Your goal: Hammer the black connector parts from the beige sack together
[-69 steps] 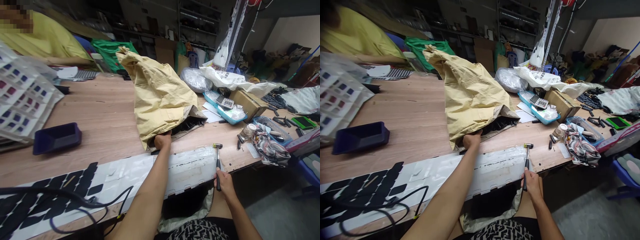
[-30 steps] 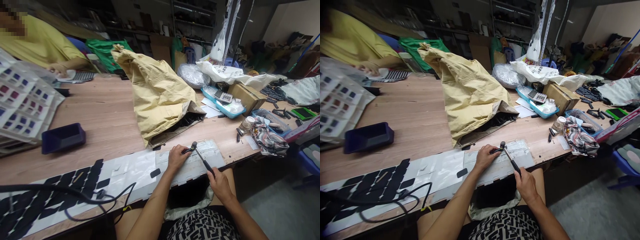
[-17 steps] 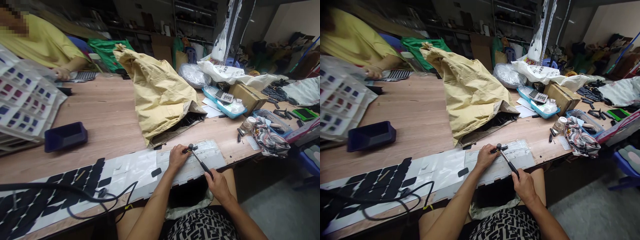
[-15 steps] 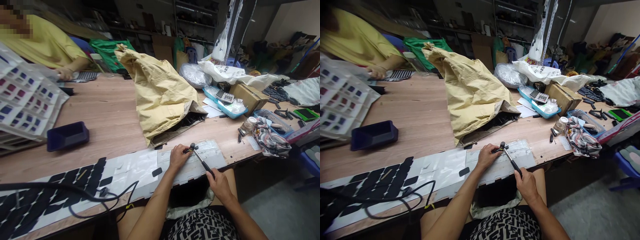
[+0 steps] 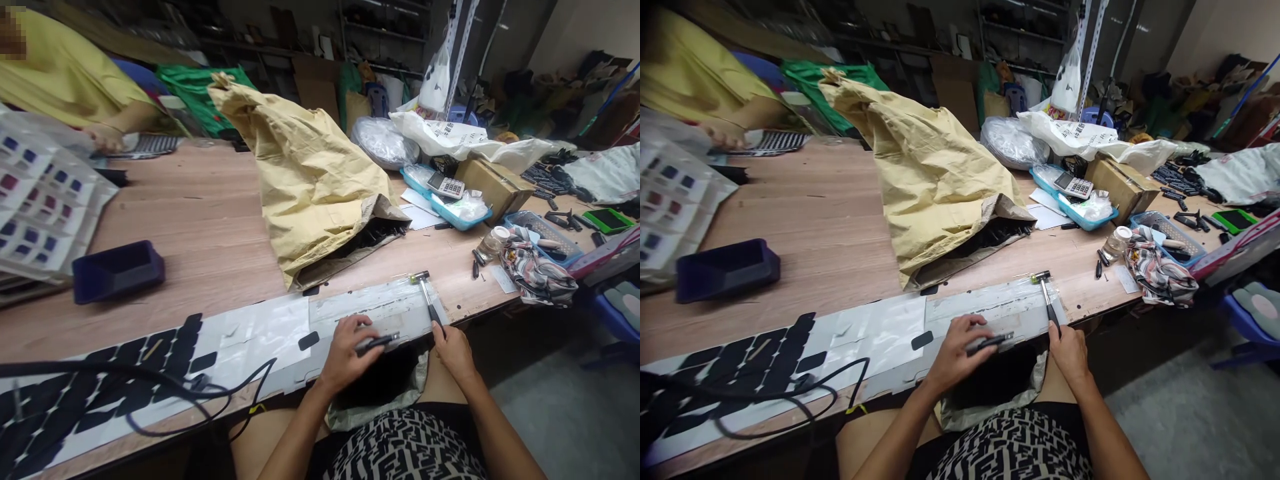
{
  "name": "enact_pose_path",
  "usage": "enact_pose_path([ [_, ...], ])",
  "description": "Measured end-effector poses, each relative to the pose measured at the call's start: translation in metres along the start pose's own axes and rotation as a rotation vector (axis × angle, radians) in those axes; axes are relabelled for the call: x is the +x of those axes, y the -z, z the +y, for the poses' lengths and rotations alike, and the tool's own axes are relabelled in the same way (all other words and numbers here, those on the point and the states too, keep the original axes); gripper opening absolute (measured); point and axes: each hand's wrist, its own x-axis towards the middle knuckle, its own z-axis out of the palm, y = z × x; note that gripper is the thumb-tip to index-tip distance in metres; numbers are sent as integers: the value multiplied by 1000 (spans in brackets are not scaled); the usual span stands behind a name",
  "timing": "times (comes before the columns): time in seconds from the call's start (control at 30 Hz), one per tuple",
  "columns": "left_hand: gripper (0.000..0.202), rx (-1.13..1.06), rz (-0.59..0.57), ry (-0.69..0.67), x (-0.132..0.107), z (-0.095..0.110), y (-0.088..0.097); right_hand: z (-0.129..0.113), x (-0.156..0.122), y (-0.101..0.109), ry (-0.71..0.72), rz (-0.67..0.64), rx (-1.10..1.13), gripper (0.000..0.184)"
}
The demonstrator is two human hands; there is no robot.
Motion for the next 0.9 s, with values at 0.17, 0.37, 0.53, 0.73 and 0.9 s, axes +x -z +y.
enact_pose_path([
  [0.17,18,238,-62,-67,-46,22,-11,0,0,-3,-31,-24,-16,52],
  [0.37,24,263,-77,14,-41,29,-16,2,1,-4,-14,-8,-29,52],
  [0.53,13,109,-82,97,-18,24,-9,6,0,-10,33,51,-36,52],
  [0.73,38,-106,378,573,90,-34,2,6,-1,-10,77,107,-52,50],
  [0.9,39,-145,618,862,172,-88,8,3,-2,-7,82,106,-51,47],
])
